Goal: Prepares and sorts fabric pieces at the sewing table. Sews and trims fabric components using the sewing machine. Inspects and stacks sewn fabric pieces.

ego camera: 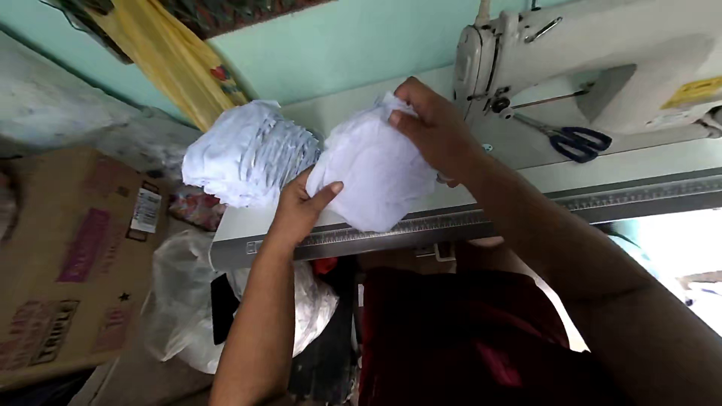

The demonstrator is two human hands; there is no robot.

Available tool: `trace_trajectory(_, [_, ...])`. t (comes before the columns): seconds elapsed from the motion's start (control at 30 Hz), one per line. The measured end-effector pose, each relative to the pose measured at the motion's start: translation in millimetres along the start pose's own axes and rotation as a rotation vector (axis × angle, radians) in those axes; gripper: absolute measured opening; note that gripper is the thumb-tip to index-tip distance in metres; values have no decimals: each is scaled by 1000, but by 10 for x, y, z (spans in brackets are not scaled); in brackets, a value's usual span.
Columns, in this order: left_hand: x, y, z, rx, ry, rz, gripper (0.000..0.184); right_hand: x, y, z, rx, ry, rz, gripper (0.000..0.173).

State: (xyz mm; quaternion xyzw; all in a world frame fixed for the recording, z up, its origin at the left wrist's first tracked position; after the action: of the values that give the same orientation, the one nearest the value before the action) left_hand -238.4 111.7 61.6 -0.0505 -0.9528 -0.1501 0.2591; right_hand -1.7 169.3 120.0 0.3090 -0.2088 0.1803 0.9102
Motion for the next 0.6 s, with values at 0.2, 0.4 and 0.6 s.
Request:
trace_trajectory(0.2, [-3,151,-145,-36,-164,23,17,98,-128,-400,-197,327,-59,18])
trace_trajectory(0.4, [-117,246,-127,11,-133,41,20,84,-360,-621,-400,468,-38,21])
trace_trajectory(0.6, [-110,534,-375,-61,349,159,28,-29,-555,-740,-453,546,32,47])
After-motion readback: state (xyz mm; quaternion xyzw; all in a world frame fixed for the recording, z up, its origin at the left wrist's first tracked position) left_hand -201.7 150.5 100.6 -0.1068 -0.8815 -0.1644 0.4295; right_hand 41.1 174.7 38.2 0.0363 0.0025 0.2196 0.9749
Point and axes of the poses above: each hand's wrist, its own y-axis towards the middle knuckle, its own x-axis out of the back of the hand, z = x × y, the point moved 6 cm from there along y, towards the middle knuckle, and after that the axes turned 6 degrees about z, right-handed, at the moved point
